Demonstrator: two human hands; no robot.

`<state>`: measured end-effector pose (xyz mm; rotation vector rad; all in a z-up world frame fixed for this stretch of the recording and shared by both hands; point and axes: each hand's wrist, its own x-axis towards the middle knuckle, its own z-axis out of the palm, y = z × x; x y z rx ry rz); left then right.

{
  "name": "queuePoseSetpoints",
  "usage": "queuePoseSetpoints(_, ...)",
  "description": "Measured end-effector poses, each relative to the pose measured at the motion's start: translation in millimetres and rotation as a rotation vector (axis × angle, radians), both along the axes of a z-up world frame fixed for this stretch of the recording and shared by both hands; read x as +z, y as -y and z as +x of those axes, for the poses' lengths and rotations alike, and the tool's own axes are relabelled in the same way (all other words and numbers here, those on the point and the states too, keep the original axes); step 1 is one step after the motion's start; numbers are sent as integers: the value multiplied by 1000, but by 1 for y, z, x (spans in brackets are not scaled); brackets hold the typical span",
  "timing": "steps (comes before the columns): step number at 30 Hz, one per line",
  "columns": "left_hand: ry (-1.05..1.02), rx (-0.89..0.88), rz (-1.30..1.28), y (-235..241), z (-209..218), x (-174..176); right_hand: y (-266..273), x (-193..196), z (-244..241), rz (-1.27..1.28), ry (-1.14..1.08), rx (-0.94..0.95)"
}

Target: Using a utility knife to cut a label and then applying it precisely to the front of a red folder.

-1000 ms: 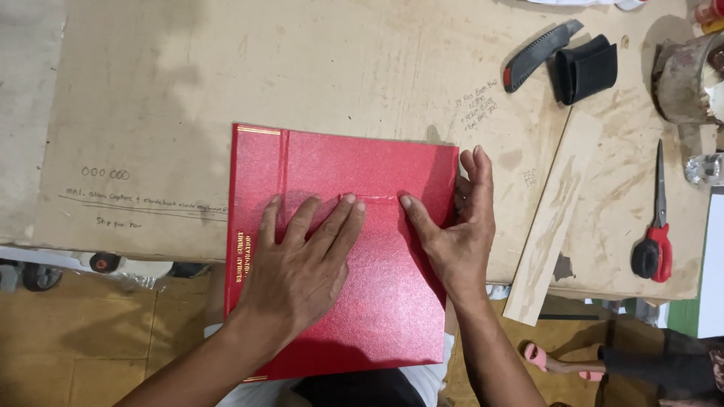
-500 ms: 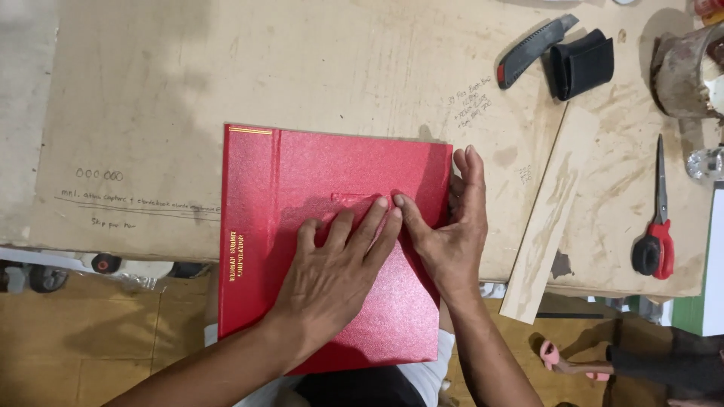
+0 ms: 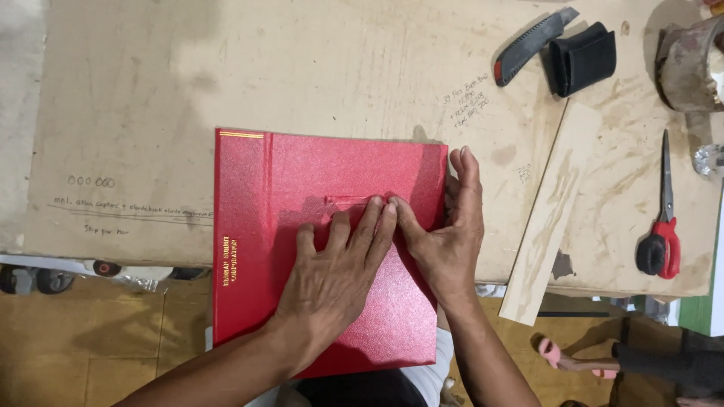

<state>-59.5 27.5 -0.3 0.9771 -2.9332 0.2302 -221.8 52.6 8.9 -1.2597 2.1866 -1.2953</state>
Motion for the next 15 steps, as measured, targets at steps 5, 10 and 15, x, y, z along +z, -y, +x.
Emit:
queuePoseSetpoints(5,-52,1,6,0,3,-1,0,-2,0,-42,52,21)
queuePoseSetpoints(10,-69,-3,5,0,5,0,1,0,1,-36,78,13)
queuePoseSetpoints(15,-2,-49,438,13,5,-3,1,3,2,-21,43,6)
